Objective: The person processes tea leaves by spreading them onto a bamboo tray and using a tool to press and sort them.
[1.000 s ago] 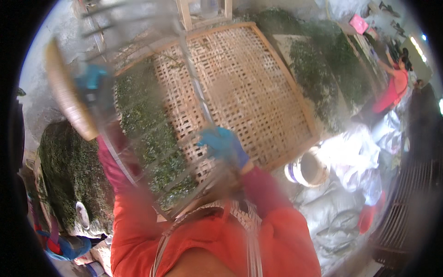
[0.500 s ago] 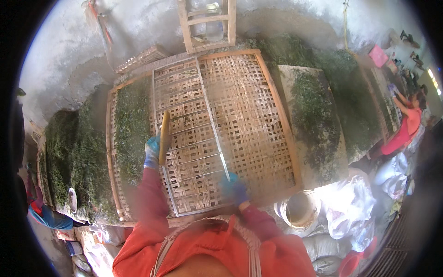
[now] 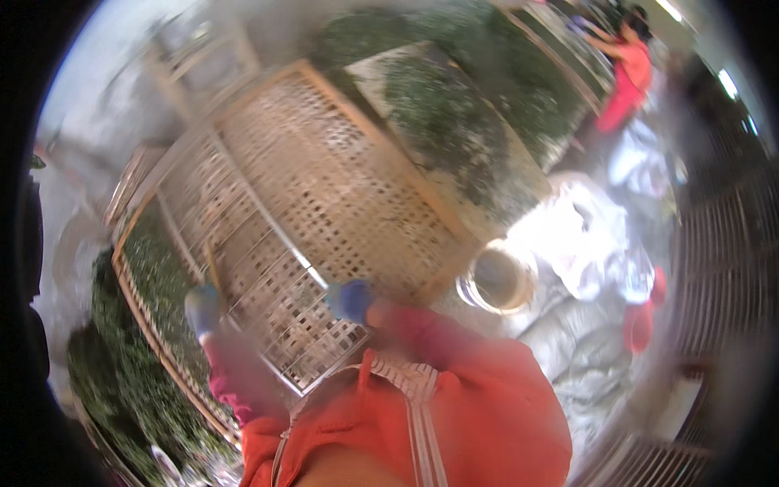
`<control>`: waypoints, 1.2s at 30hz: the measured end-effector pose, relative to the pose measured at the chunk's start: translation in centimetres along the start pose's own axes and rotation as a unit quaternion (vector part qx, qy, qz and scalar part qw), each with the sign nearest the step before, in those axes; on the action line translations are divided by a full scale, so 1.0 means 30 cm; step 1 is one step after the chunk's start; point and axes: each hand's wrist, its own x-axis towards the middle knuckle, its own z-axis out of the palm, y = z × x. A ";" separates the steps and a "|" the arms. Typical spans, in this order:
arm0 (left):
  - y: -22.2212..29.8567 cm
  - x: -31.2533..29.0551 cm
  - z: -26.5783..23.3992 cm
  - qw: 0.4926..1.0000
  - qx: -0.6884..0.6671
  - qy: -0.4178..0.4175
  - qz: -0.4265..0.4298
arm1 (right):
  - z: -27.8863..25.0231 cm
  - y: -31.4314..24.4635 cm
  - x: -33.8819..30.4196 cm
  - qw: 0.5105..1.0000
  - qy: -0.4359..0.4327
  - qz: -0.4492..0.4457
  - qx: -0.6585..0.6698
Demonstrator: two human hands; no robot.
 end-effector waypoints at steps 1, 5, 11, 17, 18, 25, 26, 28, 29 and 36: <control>0.123 -0.014 -0.094 0.996 -0.062 0.052 -0.034 | 0.016 0.002 0.013 0.997 0.016 -0.027 -0.076; 0.395 -0.020 -0.216 0.908 -0.402 0.090 -0.082 | -0.194 0.044 -0.015 0.992 -0.013 0.042 0.120; 0.993 0.005 -0.104 0.657 -0.743 -0.118 0.047 | -0.306 0.535 -0.313 0.938 0.219 0.205 0.172; 1.747 0.228 0.115 0.649 -0.736 -0.161 0.107 | -0.512 1.290 -0.637 0.848 0.459 0.242 -0.107; 1.864 0.268 0.175 0.652 -0.742 -0.147 0.050 | -0.507 1.427 -0.698 0.826 0.458 0.316 -0.085; 2.045 0.332 0.513 0.727 -0.680 -0.039 -0.087 | -0.522 1.902 -0.864 0.844 0.154 0.499 0.122; 2.033 0.326 0.528 0.736 -0.669 -0.056 -0.087 | -0.516 1.947 -0.879 0.864 0.138 0.471 0.115; 2.054 0.324 0.470 0.453 -0.832 -0.193 -0.256 | -0.532 1.951 -0.882 0.869 0.137 0.455 0.136; 2.049 0.305 0.418 0.505 -0.806 -0.189 -0.245 | -0.550 1.949 -0.868 0.855 0.156 0.468 0.162; 2.009 0.292 0.393 0.438 -0.852 -0.205 -0.199 | -0.606 2.021 -0.887 0.814 0.183 0.420 0.357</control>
